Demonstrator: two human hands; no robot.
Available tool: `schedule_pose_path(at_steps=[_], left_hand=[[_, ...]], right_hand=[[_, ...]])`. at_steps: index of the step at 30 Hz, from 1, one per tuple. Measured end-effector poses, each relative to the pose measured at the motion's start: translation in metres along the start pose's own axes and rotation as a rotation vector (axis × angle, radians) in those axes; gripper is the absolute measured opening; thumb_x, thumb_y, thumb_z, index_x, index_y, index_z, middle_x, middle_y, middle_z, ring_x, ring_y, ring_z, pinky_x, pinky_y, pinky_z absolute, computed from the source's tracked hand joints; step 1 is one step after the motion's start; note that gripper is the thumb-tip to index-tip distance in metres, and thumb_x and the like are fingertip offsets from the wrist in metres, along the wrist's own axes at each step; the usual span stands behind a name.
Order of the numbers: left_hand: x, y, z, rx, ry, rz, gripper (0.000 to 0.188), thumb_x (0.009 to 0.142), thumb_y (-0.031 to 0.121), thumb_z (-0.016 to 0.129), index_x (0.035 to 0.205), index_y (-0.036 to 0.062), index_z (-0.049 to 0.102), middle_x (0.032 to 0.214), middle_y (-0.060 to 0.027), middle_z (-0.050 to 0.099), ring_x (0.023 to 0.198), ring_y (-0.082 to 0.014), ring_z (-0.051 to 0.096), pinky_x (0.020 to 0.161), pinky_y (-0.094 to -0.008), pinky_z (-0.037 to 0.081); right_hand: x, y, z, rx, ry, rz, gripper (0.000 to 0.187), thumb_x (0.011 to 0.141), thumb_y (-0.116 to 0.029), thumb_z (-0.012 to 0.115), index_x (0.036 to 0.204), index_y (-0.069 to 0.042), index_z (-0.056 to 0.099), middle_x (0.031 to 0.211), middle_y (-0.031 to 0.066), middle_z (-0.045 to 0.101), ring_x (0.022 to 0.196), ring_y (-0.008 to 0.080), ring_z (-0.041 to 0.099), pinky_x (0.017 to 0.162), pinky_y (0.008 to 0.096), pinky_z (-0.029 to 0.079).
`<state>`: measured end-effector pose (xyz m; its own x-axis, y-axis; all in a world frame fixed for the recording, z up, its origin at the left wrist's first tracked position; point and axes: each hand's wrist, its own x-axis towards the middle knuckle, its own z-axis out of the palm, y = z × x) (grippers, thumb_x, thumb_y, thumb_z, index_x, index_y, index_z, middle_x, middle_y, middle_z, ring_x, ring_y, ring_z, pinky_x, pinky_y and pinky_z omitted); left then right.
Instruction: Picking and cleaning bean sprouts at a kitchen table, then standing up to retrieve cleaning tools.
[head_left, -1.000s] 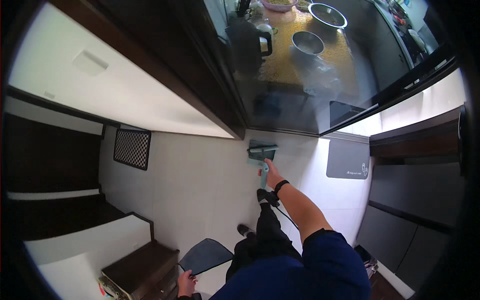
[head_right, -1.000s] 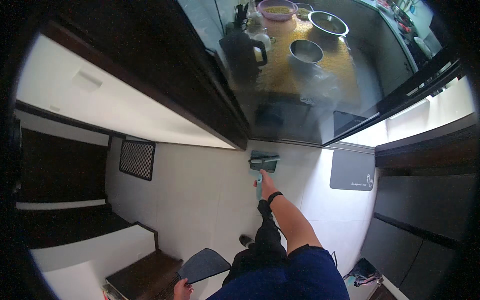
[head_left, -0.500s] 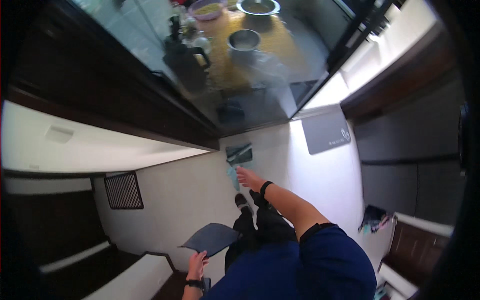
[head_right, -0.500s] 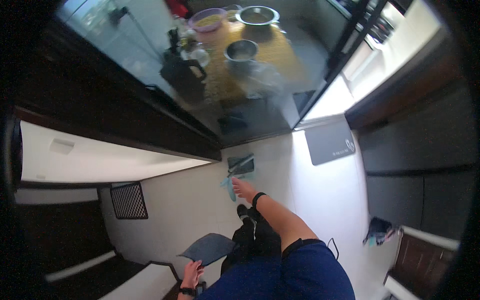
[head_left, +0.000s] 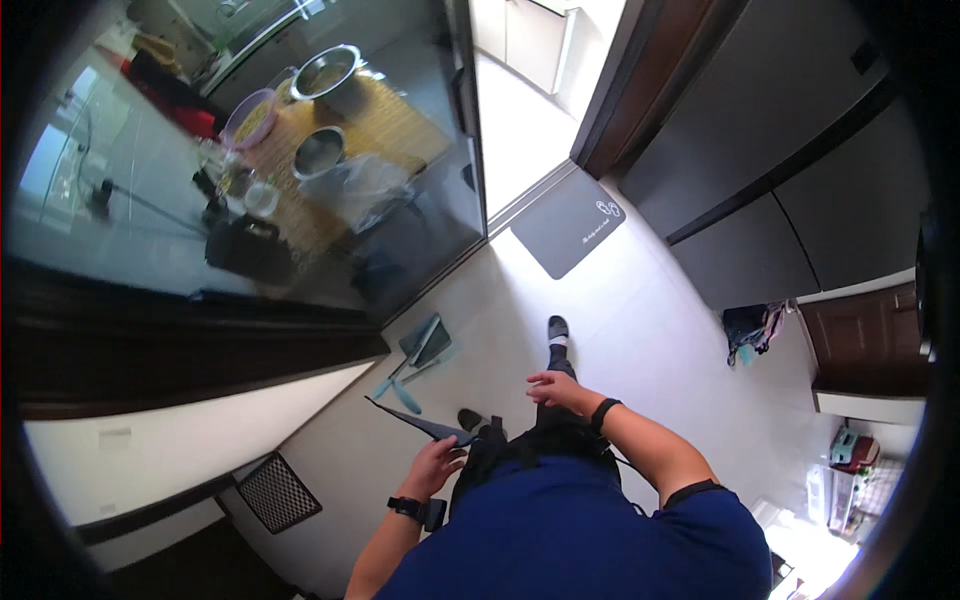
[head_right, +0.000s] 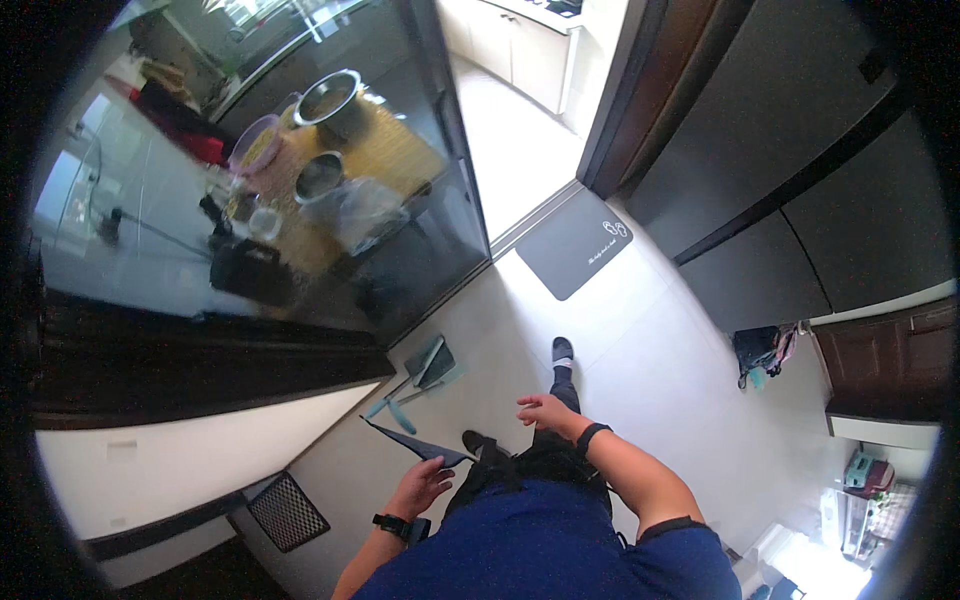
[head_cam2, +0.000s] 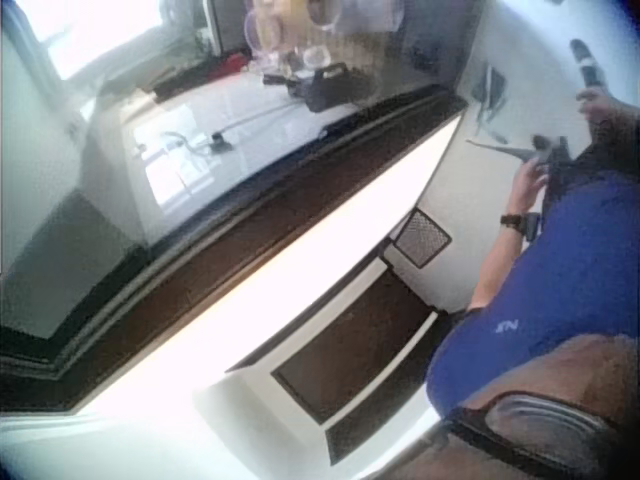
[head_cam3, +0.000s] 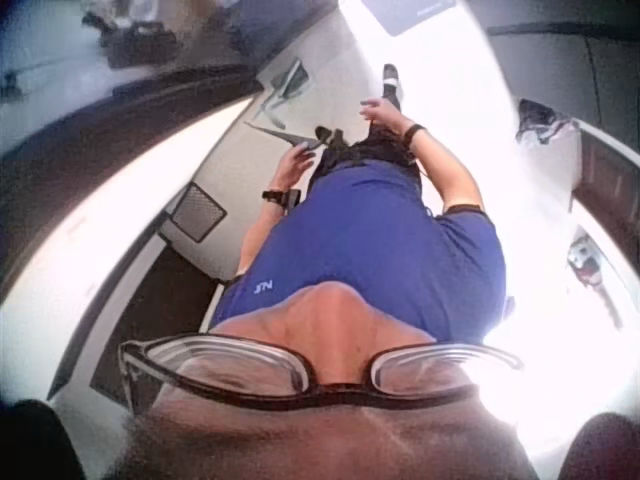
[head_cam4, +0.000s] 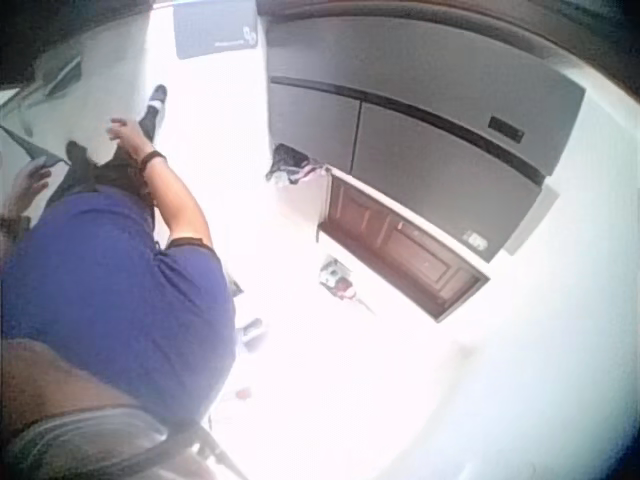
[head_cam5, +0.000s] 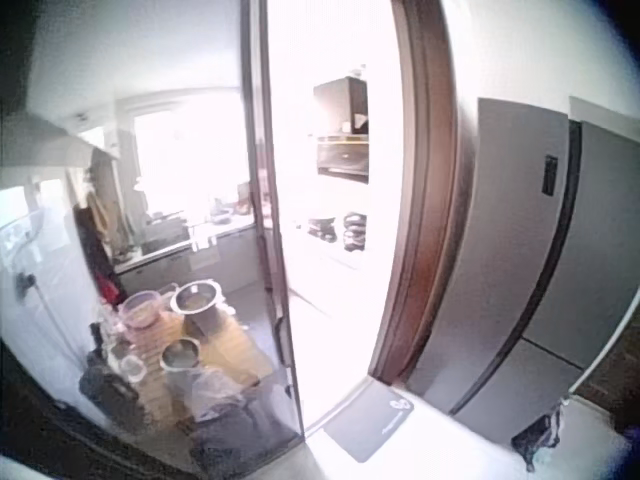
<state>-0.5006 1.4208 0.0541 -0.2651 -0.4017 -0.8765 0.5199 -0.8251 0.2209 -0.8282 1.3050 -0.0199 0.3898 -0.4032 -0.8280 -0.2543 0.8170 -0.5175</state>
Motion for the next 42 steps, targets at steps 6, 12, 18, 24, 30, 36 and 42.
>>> schedule_pose_path(at_steps=[6, 12, 18, 24, 30, 36, 42], left_hand=[[0.079, 0.036, 0.124, -0.032, -0.093, -0.085, 0.023, 0.097, 0.027, 0.06, 0.11, 0.009, 0.064, 0.105, -0.0038, 0.067, 0.099, -0.0198, 0.062, 0.085, -0.0346, 0.048], [0.139, 0.082, 0.29, 0.101, -0.257, -0.178, 0.016, 0.096, 0.023, 0.062, 0.103, 0.0086, 0.064, 0.097, -0.0055, 0.066, 0.093, -0.018, 0.063, 0.08, -0.0328, 0.049], [0.181, 0.146, 0.414, 0.199, -0.379, -0.147, 0.015, 0.094, 0.018, 0.065, 0.102, 0.0051, 0.064, 0.095, -0.0043, 0.066, 0.089, -0.0174, 0.064, 0.077, -0.0316, 0.05], [0.256, 0.213, 0.454, 0.488, -0.275, -0.152, 0.015, 0.095, 0.021, 0.064, 0.098, 0.0066, 0.063, 0.091, -0.0026, 0.066, 0.081, -0.0107, 0.062, 0.067, -0.0249, 0.049], [0.368, 0.286, 0.494, 0.351, -0.197, -0.377, 0.017, 0.093, 0.025, 0.064, 0.083, 0.012, 0.058, 0.066, 0.0057, 0.055, 0.054, -0.0066, 0.053, 0.046, -0.0214, 0.039], [0.436, 0.421, 0.583, 0.609, -0.159, -0.168, 0.038, 0.09, 0.045, 0.069, 0.104, 0.0111, 0.06, 0.09, 0.0006, 0.061, 0.076, -0.01, 0.058, 0.065, -0.0269, 0.049], [0.458, 0.542, 0.637, 0.489, -0.278, -0.214, 0.059, 0.088, 0.061, 0.062, 0.124, 0.0143, 0.058, 0.11, -0.0046, 0.061, 0.102, -0.0161, 0.056, 0.084, -0.0344, 0.048]], right_hand=[[-0.011, -0.017, -0.069, -0.543, 0.033, -0.413, 0.084, 0.077, -0.042, 0.078, 0.143, -0.003, 0.044, 0.135, 0.022, 0.054, 0.126, 0.0349, 0.052, 0.107, 0.0413, 0.042], [-0.028, -0.076, -0.171, -0.758, 0.221, -0.668, 0.084, 0.073, -0.033, 0.08, 0.142, -0.003, 0.043, 0.136, 0.0211, 0.051, 0.125, 0.038, 0.05, 0.107, 0.0437, 0.04], [-0.026, -0.131, -0.275, -0.751, 0.542, -0.505, 0.067, 0.076, -0.001, 0.061, 0.141, -0.002, 0.044, 0.13, 0.0234, 0.055, 0.122, 0.0394, 0.052, 0.103, 0.0441, 0.042], [0.012, -0.208, -0.373, -0.468, 0.69, -0.505, 0.056, 0.08, 0.001, 0.047, 0.136, -0.001, 0.049, 0.114, 0.0291, 0.064, 0.111, 0.0438, 0.06, 0.095, 0.0468, 0.047], [0.029, -0.342, -0.431, -0.407, 0.749, -0.451, 0.057, 0.075, 0.002, 0.042, 0.13, 0.002, 0.054, 0.118, 0.0314, 0.062, 0.116, 0.0459, 0.057, 0.101, 0.0474, 0.044], [0.071, -0.455, -0.476, -0.411, 0.8, -0.51, 0.057, 0.072, 0.006, 0.04, 0.128, 0.003, 0.056, 0.118, 0.0261, 0.065, 0.118, 0.0389, 0.058, 0.101, 0.0397, 0.044], [0.134, -0.583, -0.489, 0.229, 0.285, -0.411, 0.056, 0.083, 0.01, 0.038, 0.136, -0.001, 0.053, 0.117, 0.0079, 0.064, 0.109, 0.0138, 0.06, 0.094, 0.0283, 0.049]])
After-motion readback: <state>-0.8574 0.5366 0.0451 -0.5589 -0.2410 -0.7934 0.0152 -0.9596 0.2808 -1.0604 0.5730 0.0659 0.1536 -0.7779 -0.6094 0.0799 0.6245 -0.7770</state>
